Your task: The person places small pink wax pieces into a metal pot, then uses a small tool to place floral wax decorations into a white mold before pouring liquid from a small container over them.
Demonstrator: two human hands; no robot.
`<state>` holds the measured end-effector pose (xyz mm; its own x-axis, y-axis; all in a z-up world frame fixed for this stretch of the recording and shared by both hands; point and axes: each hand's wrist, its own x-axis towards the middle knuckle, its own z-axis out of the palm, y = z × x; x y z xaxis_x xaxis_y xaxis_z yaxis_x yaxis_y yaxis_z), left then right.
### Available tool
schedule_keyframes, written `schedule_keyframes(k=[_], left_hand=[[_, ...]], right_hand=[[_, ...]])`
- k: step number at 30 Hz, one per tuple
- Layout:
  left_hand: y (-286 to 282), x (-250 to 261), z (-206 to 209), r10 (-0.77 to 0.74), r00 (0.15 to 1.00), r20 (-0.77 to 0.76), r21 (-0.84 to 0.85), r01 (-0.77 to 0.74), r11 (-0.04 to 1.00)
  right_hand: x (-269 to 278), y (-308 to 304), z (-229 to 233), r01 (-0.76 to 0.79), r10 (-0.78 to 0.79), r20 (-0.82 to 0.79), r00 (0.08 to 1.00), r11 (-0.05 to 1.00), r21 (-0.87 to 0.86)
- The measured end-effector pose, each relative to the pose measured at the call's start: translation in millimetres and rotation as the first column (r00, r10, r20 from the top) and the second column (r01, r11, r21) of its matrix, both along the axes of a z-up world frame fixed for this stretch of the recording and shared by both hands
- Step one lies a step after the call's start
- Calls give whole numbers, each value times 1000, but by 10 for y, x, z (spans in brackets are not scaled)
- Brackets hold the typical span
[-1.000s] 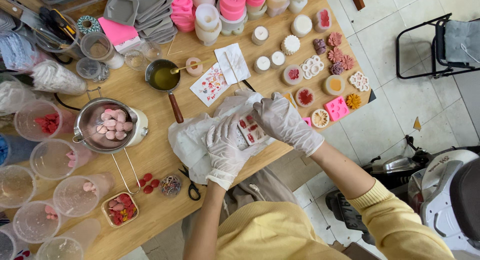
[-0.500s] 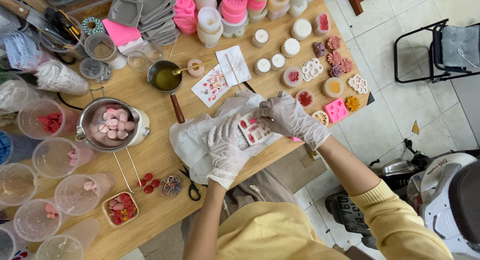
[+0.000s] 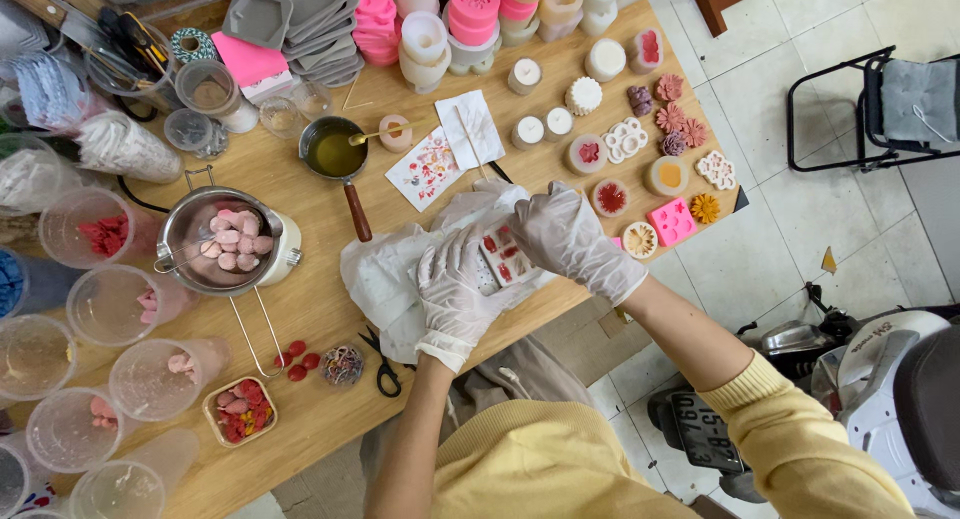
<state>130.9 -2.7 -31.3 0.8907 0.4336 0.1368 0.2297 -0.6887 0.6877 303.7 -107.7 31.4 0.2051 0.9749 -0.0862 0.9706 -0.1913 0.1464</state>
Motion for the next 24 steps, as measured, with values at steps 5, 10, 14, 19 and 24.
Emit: schedule_keyframes(k=[5,10,14,19,24], left_hand=[[4,16,44,9,1000,8,18,-9,1000],[16,10,21,-1,1000,11,26,0,1000],[1,9,-15,0,1000,8,23,-1,1000],[-7,-5,-37,-3,1000,11,-25,4,1000],[-14,-6,-73,8,1000,11,-14,-8,1000]], right_hand=[[2,49,-41,13,-15,-61,998,999,-36],[80,7,27,40,-25,-279,960,998,50],[166,-38,51,119,-132,-472,872,991,-58],[255,-107,10,135,-81,-608,790,990,44],[303,-160,-48,127,-61,-562,825,989,79]])
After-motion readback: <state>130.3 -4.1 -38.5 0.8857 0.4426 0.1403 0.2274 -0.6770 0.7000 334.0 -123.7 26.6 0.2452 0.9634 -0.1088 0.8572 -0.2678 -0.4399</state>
